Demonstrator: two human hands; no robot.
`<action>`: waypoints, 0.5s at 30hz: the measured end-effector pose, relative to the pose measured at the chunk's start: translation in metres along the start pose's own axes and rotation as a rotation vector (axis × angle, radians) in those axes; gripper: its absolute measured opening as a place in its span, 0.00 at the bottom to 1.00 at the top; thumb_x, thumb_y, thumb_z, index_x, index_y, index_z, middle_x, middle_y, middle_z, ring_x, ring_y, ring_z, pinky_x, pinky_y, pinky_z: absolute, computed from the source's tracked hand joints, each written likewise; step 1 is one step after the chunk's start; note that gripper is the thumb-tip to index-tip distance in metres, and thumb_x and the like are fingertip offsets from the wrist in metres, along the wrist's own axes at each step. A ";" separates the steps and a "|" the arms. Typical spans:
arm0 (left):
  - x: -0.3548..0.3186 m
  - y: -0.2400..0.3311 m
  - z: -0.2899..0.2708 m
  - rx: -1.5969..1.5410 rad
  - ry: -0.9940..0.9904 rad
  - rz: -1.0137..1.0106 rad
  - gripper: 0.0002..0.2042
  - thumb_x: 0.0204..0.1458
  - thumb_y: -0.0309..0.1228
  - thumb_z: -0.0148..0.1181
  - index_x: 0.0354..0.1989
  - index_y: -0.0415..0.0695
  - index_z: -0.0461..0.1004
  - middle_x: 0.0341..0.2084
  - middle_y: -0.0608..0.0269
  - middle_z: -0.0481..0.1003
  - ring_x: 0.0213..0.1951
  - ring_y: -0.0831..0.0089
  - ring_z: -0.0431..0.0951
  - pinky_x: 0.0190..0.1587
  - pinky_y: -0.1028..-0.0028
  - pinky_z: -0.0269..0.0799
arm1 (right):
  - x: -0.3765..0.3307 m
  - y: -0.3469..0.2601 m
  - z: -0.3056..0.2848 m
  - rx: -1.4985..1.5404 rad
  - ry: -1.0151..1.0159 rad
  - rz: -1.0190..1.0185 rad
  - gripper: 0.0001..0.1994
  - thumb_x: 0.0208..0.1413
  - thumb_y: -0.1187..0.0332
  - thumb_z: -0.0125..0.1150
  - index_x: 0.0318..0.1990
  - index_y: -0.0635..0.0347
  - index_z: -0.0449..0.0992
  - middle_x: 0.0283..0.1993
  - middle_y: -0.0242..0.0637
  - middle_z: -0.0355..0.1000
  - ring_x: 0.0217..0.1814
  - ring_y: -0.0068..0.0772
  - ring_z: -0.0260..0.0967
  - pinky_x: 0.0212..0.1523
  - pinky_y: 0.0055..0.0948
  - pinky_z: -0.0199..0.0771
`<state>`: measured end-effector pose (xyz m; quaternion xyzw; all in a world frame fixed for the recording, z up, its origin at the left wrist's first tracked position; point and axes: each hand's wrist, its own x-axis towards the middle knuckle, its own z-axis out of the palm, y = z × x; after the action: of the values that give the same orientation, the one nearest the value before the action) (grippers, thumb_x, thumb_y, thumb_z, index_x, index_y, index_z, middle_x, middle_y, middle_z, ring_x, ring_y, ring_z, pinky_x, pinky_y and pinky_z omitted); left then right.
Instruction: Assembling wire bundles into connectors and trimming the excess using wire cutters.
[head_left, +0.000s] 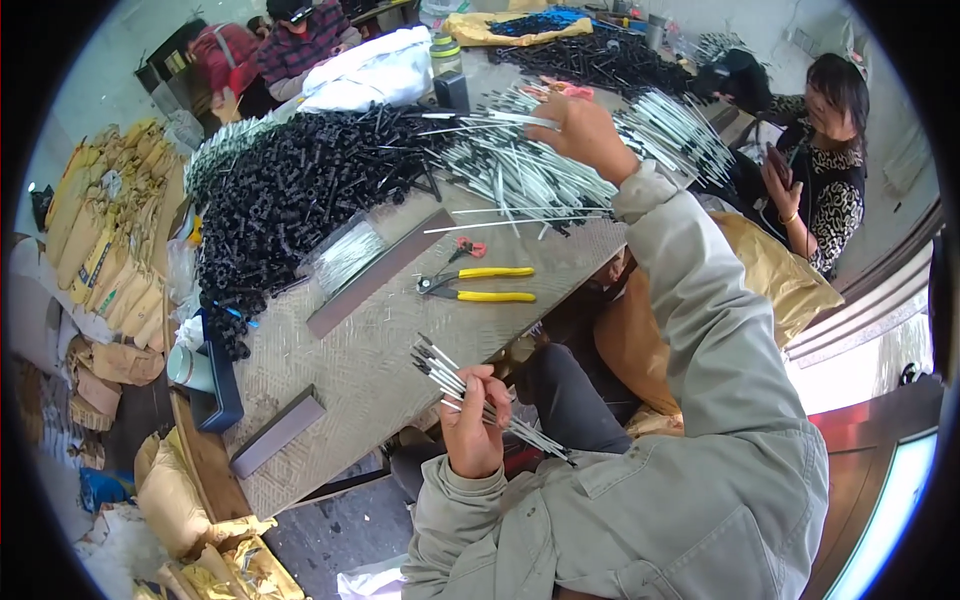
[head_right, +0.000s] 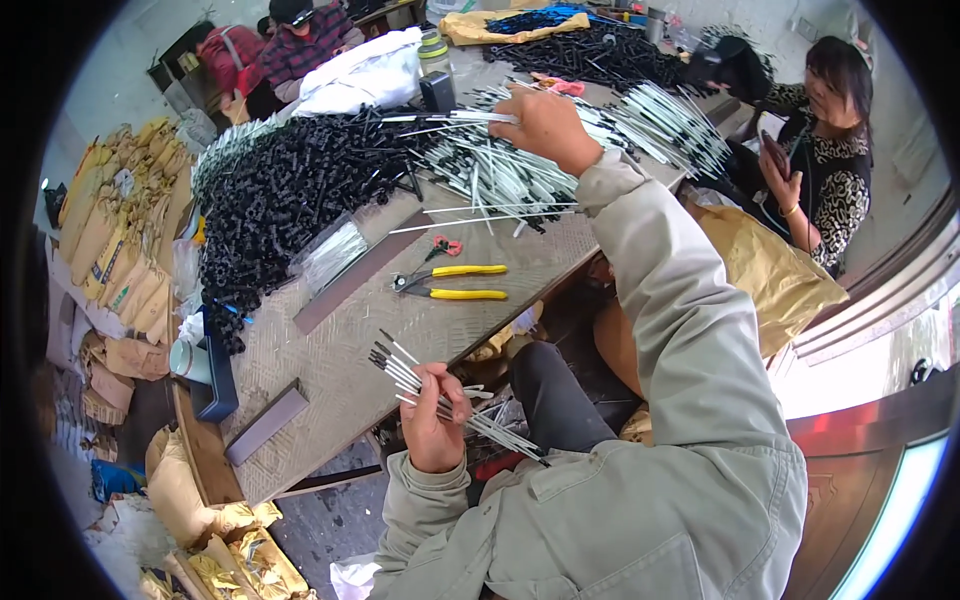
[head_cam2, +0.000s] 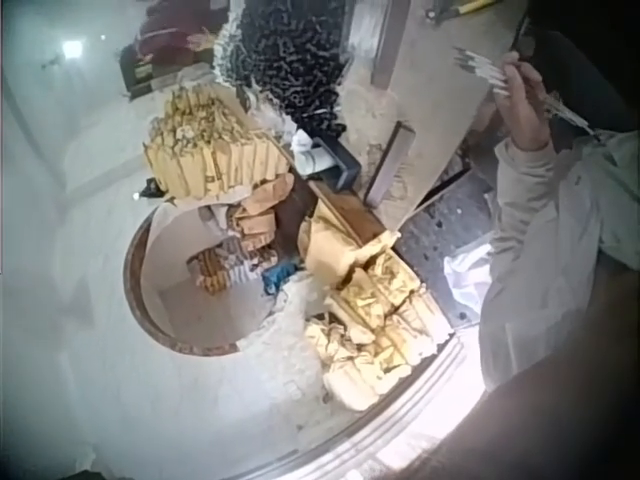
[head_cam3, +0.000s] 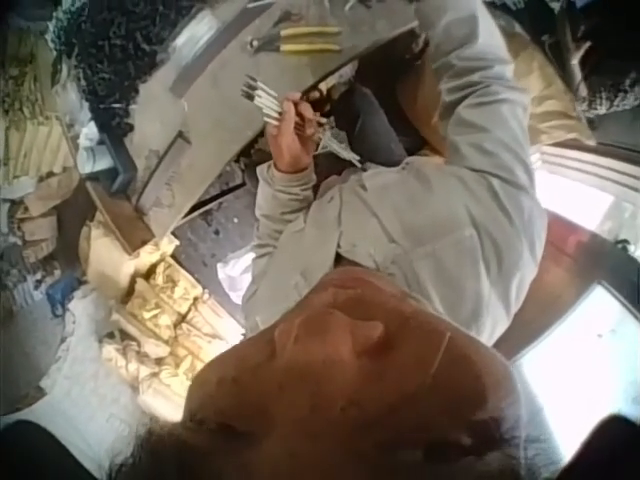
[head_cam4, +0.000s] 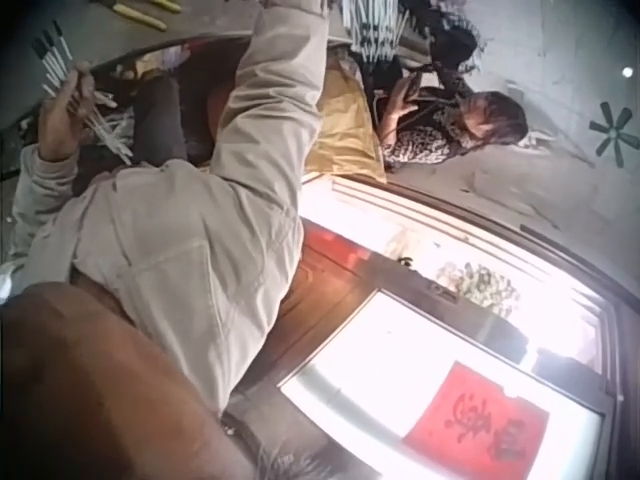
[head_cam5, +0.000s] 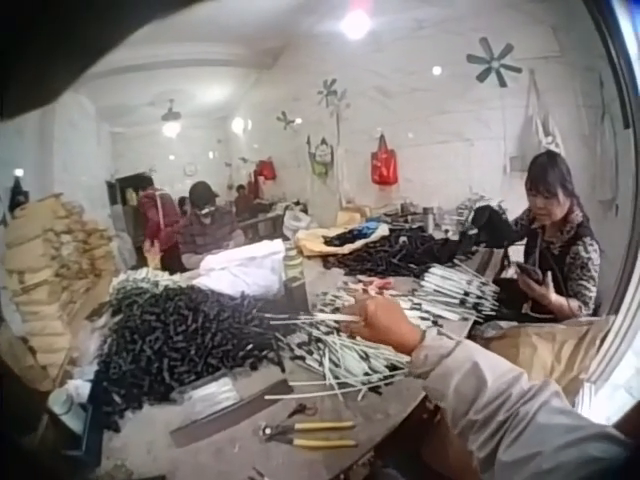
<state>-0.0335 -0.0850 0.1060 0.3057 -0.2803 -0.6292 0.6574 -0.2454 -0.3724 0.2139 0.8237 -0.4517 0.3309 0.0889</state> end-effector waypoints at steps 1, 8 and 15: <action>0.000 -0.001 -0.002 0.000 -0.015 -0.013 0.09 0.60 0.32 0.39 0.41 0.43 0.65 0.20 0.64 0.66 0.18 0.80 0.61 0.20 0.81 0.58 | -0.004 0.001 -0.004 -0.065 -0.059 0.056 0.18 0.41 0.51 0.63 0.39 0.48 0.77 0.41 0.44 0.72 0.35 0.43 0.72 0.33 0.37 0.70; 0.000 -0.007 -0.001 -0.037 -0.013 -0.055 0.09 0.61 0.33 0.39 0.41 0.43 0.65 0.20 0.64 0.66 0.17 0.80 0.60 0.19 0.81 0.57 | -0.026 -0.023 -0.003 -0.193 0.225 -0.127 0.10 0.47 0.58 0.60 0.37 0.47 0.75 0.27 0.32 0.67 0.27 0.34 0.70 0.22 0.32 0.67; -0.001 -0.008 0.000 -0.043 -0.011 -0.058 0.10 0.61 0.34 0.37 0.41 0.43 0.64 0.20 0.64 0.66 0.17 0.79 0.62 0.19 0.81 0.58 | -0.030 -0.025 0.019 -0.204 0.338 -0.071 0.08 0.51 0.61 0.55 0.35 0.52 0.71 0.32 0.29 0.71 0.31 0.33 0.71 0.28 0.31 0.69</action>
<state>-0.0390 -0.0843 0.0999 0.2960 -0.2612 -0.6557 0.6436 -0.2277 -0.3456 0.1848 0.7586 -0.4322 0.4138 0.2579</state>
